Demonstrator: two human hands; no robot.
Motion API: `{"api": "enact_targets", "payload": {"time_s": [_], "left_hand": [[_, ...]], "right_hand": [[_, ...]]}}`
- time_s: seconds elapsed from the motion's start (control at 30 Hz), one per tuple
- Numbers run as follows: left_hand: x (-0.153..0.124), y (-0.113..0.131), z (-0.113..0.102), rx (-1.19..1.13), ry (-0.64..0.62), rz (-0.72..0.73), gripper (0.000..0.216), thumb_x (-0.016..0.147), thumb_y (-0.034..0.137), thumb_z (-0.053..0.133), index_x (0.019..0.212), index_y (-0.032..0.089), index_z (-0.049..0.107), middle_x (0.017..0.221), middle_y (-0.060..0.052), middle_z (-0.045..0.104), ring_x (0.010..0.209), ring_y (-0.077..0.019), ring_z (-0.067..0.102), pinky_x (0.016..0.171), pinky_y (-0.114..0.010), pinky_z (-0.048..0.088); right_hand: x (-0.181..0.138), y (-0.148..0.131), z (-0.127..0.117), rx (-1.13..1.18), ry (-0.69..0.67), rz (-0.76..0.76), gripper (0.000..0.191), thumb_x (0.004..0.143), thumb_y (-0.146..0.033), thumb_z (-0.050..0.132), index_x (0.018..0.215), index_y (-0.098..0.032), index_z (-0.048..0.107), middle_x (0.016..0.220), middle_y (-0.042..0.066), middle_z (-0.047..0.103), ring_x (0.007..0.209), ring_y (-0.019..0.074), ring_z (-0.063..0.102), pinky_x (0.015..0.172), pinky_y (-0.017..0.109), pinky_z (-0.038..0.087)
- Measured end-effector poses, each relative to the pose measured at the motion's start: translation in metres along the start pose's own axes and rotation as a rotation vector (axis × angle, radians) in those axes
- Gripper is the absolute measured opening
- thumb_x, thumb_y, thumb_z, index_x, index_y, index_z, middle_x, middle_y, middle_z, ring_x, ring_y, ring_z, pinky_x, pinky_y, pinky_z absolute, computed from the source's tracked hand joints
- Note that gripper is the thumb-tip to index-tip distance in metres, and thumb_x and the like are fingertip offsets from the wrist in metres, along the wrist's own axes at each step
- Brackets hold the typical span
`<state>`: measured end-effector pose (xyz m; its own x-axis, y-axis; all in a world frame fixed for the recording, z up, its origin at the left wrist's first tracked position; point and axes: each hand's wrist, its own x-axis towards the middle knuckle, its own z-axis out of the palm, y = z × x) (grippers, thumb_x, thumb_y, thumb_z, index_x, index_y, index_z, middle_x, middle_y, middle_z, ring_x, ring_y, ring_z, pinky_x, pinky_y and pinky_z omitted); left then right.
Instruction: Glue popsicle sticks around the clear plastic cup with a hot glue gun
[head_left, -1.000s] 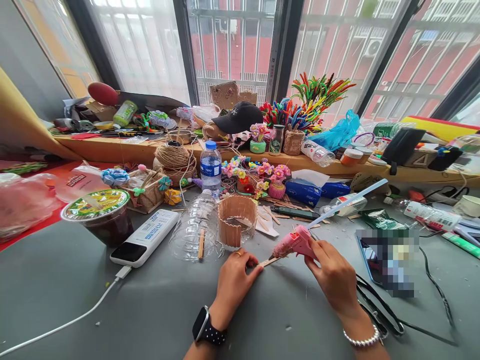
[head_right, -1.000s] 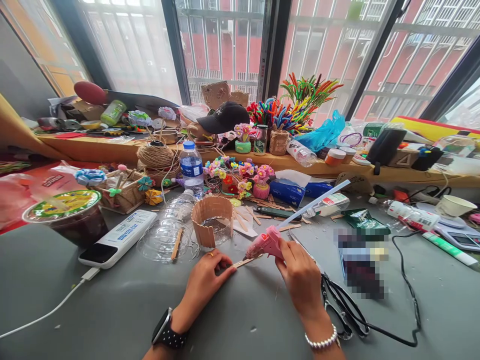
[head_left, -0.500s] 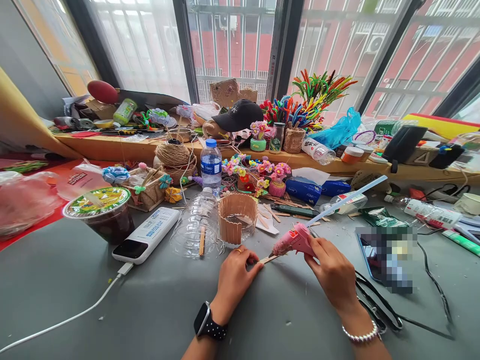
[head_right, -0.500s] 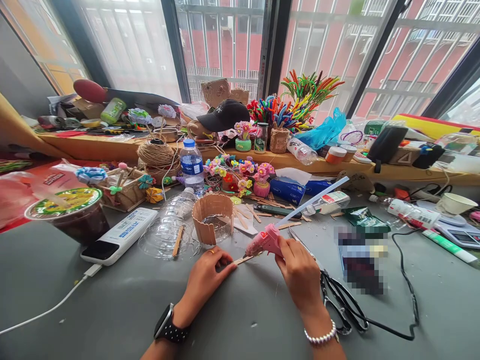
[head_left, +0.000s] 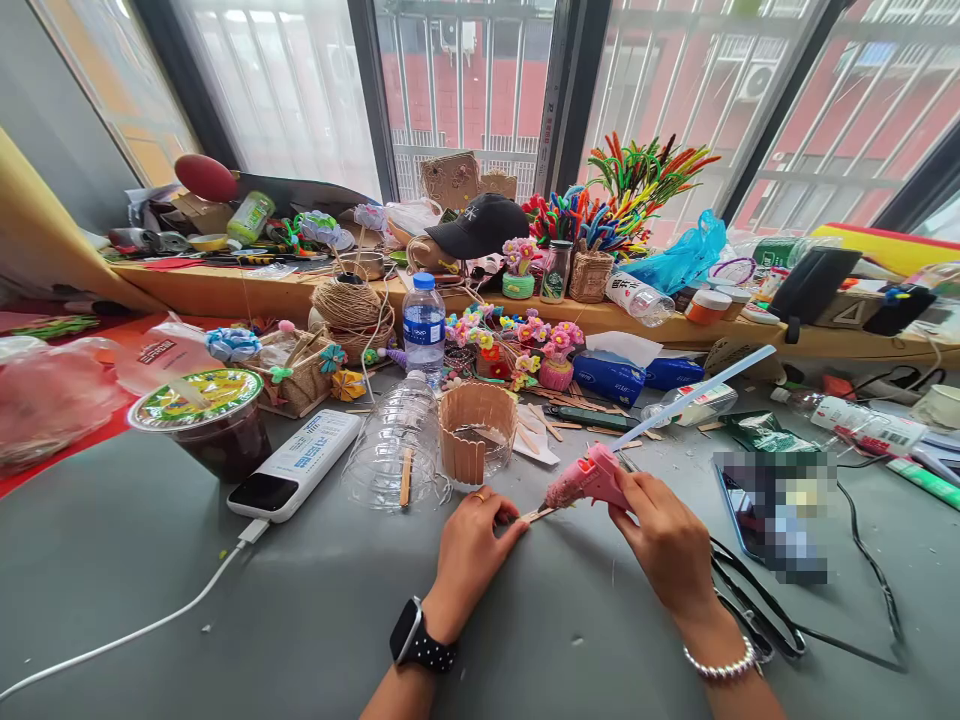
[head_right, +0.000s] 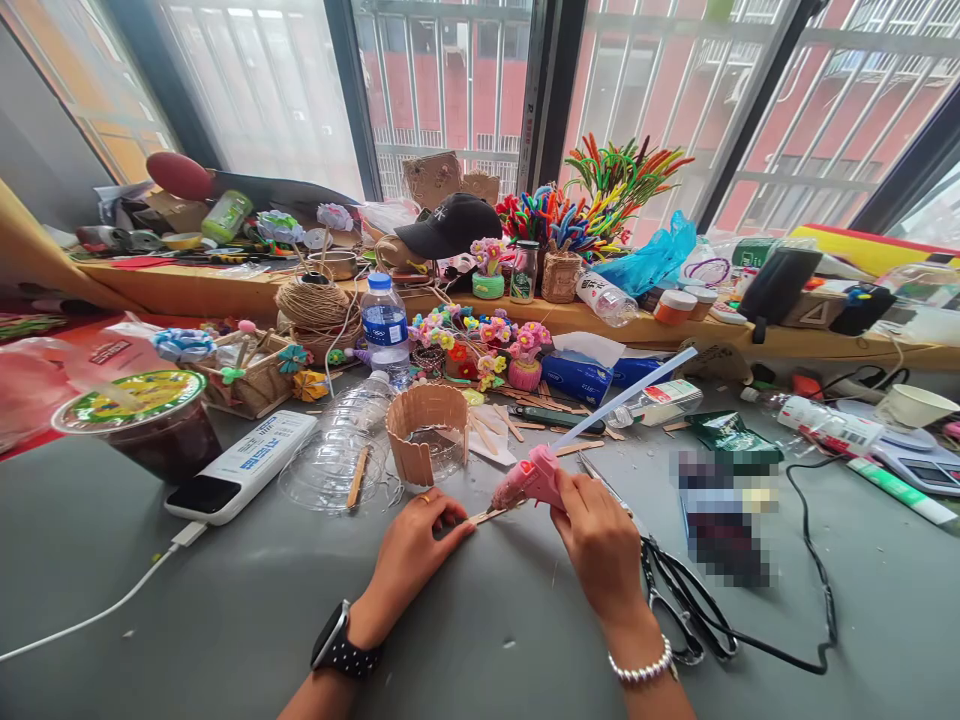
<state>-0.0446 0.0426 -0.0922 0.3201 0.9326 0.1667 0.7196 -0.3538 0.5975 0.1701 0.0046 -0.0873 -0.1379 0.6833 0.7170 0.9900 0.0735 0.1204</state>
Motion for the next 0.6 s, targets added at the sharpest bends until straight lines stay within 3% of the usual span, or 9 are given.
{"api": "enact_targets", "payload": {"time_s": [0.6], "left_hand": [[-0.0011,-0.0024,0.0023,-0.007,0.004,-0.016,0.01,0.075,0.027,0.054,0.075,0.019,0.059,0.076,-0.002,0.058,0.075,-0.0172,0.054,0.066,-0.027,0.039]], "right_hand": [[0.0033,-0.0032,-0.0074,-0.002,0.091,-0.085,0.023,0.083,-0.015,0.041,0.102,-0.012,0.054,0.079,0.005,0.061,0.069,0.0144,0.052,0.061,0.026,0.039]]}}
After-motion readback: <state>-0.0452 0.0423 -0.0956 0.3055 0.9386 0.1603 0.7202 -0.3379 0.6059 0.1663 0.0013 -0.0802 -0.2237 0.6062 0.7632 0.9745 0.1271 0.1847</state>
